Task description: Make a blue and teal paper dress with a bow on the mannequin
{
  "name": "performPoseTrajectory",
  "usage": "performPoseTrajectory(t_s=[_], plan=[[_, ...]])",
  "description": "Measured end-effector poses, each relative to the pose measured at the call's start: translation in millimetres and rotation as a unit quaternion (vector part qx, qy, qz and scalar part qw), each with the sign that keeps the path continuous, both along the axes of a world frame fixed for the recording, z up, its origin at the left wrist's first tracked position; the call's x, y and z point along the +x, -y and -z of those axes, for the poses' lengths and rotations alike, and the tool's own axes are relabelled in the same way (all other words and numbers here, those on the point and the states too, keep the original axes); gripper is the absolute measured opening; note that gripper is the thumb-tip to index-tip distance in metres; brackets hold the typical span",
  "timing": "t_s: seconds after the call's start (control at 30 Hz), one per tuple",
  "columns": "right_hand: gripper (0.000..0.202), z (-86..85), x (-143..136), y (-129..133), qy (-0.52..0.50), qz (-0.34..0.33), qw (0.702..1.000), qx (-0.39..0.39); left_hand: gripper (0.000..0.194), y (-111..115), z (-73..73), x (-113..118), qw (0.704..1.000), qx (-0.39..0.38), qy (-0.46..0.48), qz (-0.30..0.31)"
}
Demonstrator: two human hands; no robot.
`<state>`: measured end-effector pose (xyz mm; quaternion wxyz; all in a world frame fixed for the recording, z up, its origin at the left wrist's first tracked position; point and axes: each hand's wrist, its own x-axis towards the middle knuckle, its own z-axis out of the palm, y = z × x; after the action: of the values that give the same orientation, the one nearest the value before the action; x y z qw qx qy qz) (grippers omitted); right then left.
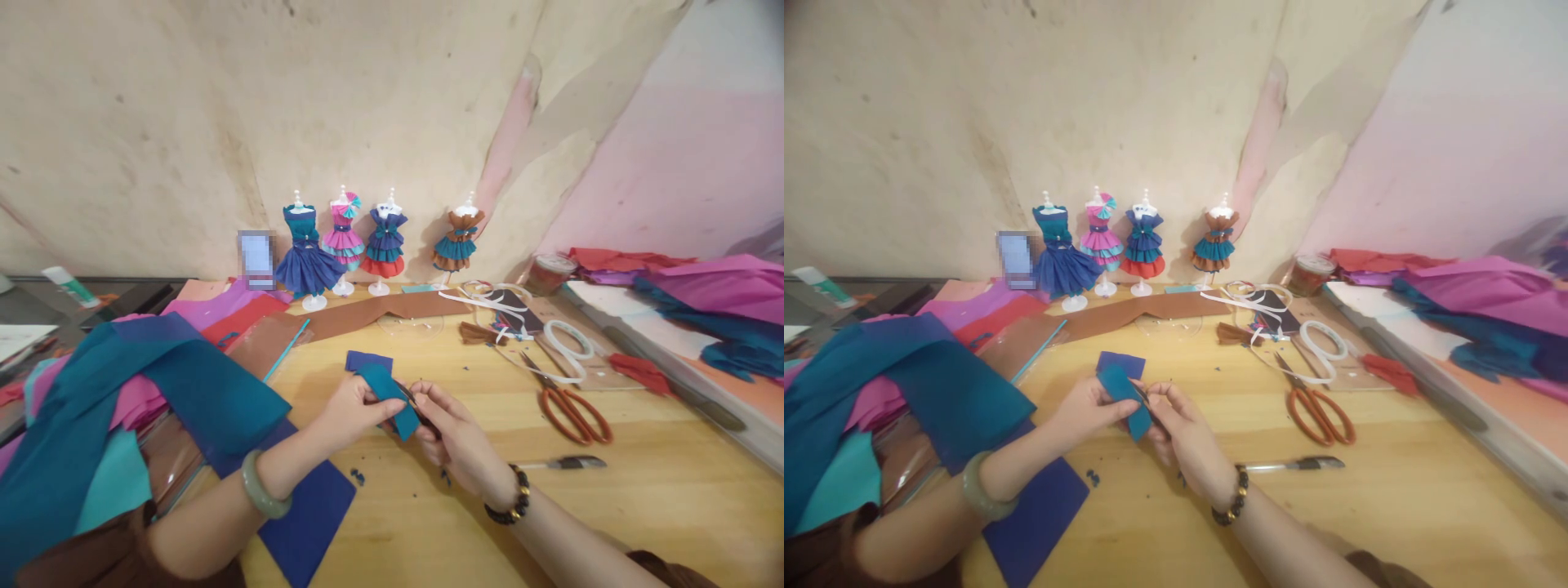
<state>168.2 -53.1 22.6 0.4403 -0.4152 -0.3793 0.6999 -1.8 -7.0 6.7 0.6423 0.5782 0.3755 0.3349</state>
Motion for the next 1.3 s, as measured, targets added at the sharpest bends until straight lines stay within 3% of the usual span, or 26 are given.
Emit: performPoseTrajectory(t_s=[0.37, 1.03, 1.13, 1.3], plan=[[0.057, -0.1, 0, 1, -0.015, 0.008, 1.000, -0.017, 0.044, 5, -13.1, 4, 1.000, -0.018, -0.005, -0.011], [0.054, 2.7, 0, 1, -0.006, 0.006, 1.000, -0.010, 0.045, 4, -4.9, 3, 1.000, -0.012, 0.000, 0.007], [0.053, 0.5, -1, 1, -0.016, 0.013, 1.000, -0.014, 0.055, 5, -7.5, 4, 1.000, -0.026, 0.002, -0.001], [0.049, -0.2, -1, 2, -0.005, -0.008, 1.000, 0.004, 0.090, 5, -8.1, 3, 0.999, -0.029, 0.027, -0.022]])
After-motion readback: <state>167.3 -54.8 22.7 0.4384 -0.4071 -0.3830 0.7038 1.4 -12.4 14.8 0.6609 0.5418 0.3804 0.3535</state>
